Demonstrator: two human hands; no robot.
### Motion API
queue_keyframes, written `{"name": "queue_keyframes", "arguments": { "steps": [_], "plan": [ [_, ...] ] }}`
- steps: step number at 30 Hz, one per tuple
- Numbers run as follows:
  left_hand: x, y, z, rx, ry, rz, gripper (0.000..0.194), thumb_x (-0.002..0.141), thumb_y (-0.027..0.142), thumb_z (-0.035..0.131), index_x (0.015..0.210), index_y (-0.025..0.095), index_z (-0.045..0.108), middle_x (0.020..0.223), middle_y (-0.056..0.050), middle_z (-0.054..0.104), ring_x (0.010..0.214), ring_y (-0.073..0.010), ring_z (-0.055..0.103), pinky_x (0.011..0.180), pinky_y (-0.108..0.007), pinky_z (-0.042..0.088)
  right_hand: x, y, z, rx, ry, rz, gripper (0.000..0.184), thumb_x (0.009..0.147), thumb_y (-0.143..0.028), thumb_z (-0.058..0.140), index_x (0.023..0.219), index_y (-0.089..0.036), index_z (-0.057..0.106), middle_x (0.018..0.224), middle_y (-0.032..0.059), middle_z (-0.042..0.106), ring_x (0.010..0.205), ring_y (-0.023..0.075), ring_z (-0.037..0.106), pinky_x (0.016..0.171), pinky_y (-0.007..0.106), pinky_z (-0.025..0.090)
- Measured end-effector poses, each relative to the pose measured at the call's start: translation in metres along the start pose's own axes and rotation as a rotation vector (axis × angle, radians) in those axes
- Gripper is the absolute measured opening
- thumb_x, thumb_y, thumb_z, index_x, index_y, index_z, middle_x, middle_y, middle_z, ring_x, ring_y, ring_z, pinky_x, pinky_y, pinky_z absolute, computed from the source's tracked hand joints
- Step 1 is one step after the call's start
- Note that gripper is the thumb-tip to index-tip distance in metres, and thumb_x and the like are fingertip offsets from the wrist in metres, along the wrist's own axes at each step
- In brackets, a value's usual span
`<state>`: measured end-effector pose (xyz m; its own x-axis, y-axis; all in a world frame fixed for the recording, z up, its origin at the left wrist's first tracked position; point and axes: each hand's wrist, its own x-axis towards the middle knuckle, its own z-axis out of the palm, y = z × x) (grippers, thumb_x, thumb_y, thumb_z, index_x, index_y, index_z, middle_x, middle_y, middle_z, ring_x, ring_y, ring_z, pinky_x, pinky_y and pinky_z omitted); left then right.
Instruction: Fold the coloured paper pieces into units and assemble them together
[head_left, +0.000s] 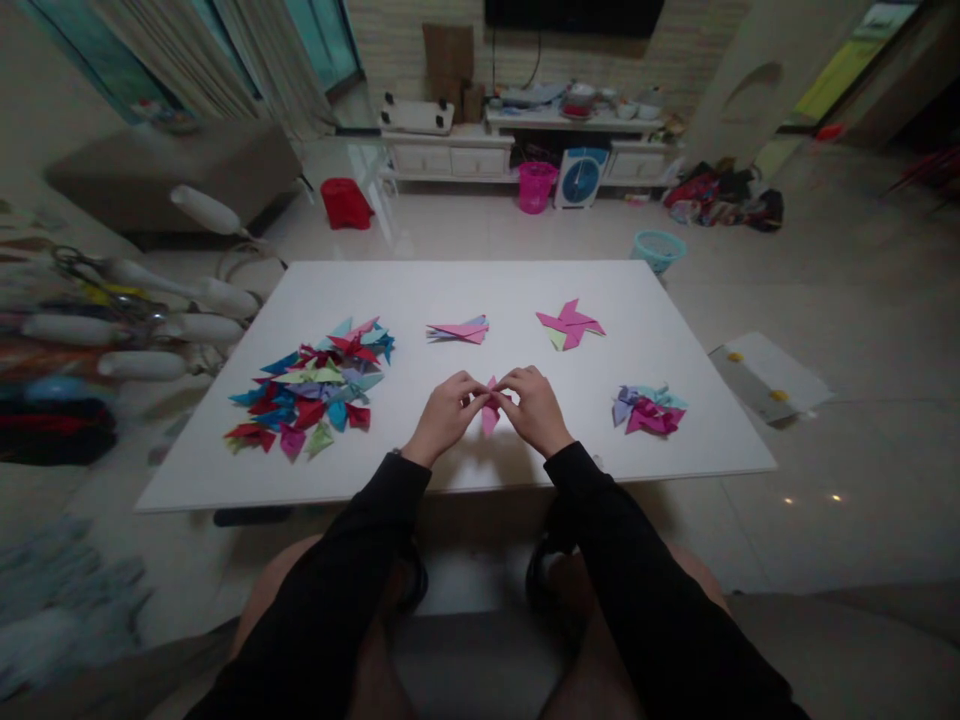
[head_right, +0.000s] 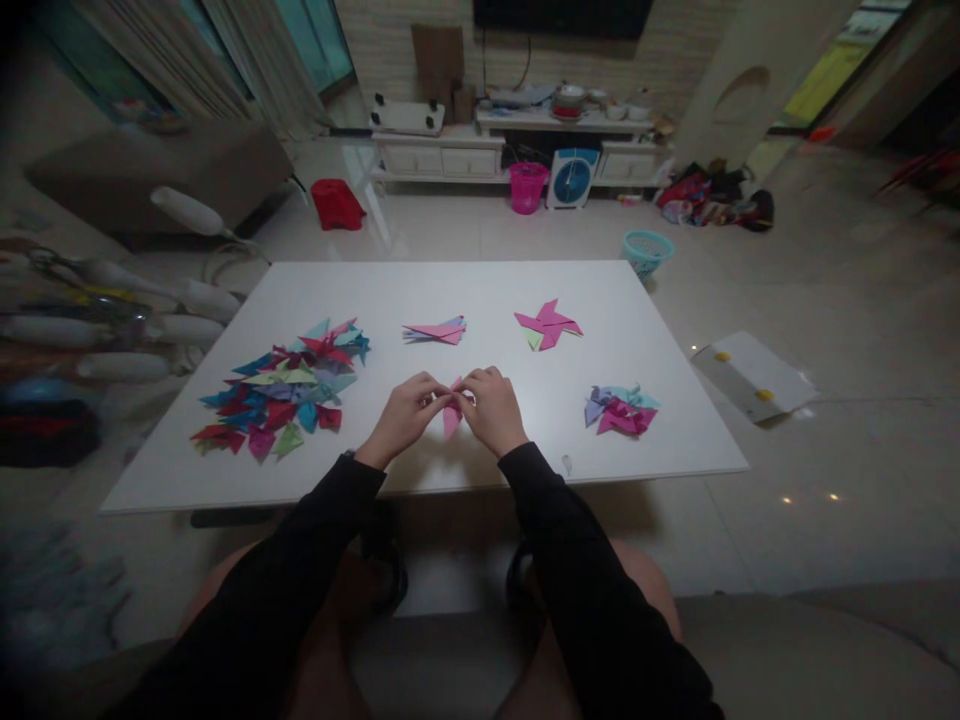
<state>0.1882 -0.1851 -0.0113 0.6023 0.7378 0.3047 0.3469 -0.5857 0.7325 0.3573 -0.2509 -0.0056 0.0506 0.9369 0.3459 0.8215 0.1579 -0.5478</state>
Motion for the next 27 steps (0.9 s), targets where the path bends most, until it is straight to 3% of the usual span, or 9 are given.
{"name": "queue_keyframes", "arguments": {
  "steps": [4,11,18,24,27],
  "plan": [
    [0.0,-0.003,-0.003,-0.01,-0.018,-0.004,0.016,0.094,0.027,0.063,0.087,0.019,0.074,0.085,-0.003,0.062,0.071,-0.0134,0.056,0.069,-0.027,0.044,0.0,-0.001,-0.002,-0.042,-0.01,-0.024,0.01,0.095,-0.02,0.062,0.087,-0.02,0.069,0.093,0.0077,0.068,0.094,0.0262,0.056,0.08,0.039,0.04],
    [-0.008,0.001,-0.012,-0.038,0.001,-0.014,0.013,0.093,0.027,0.064,0.09,0.019,0.074,0.085,-0.003,0.063,0.07,-0.0134,0.056,0.069,-0.028,0.045,-0.003,-0.006,-0.003,0.112,-0.011,-0.085,0.01,0.095,-0.024,0.062,0.087,-0.022,0.068,0.093,0.0063,0.068,0.094,0.0243,0.057,0.086,0.037,0.043],
    [-0.018,0.002,-0.017,-0.046,-0.008,-0.028,0.014,0.094,0.027,0.062,0.088,0.02,0.073,0.085,-0.003,0.063,0.07,-0.0144,0.057,0.07,-0.029,0.046,-0.005,-0.016,0.003,0.026,-0.07,-0.093,0.009,0.095,-0.021,0.06,0.087,-0.022,0.065,0.093,0.0063,0.069,0.094,0.0241,0.059,0.082,0.037,0.04],
    [-0.012,-0.006,-0.025,-0.071,0.056,-0.054,0.013,0.093,0.026,0.064,0.086,0.02,0.074,0.084,-0.003,0.064,0.073,-0.0143,0.058,0.069,-0.028,0.046,0.002,-0.012,0.001,0.083,0.054,-0.04,0.007,0.09,-0.02,0.063,0.096,-0.022,0.067,0.098,0.0056,0.071,0.096,0.0237,0.062,0.087,0.038,0.042],
    [-0.008,-0.005,-0.029,-0.094,0.098,-0.067,0.012,0.091,0.025,0.066,0.084,0.021,0.074,0.084,-0.002,0.065,0.074,-0.0141,0.059,0.069,-0.027,0.047,0.003,-0.01,0.001,0.098,0.05,-0.016,0.005,0.086,-0.021,0.067,0.091,-0.022,0.068,0.093,0.0055,0.07,0.093,0.0242,0.061,0.084,0.038,0.044]
  ]
}}
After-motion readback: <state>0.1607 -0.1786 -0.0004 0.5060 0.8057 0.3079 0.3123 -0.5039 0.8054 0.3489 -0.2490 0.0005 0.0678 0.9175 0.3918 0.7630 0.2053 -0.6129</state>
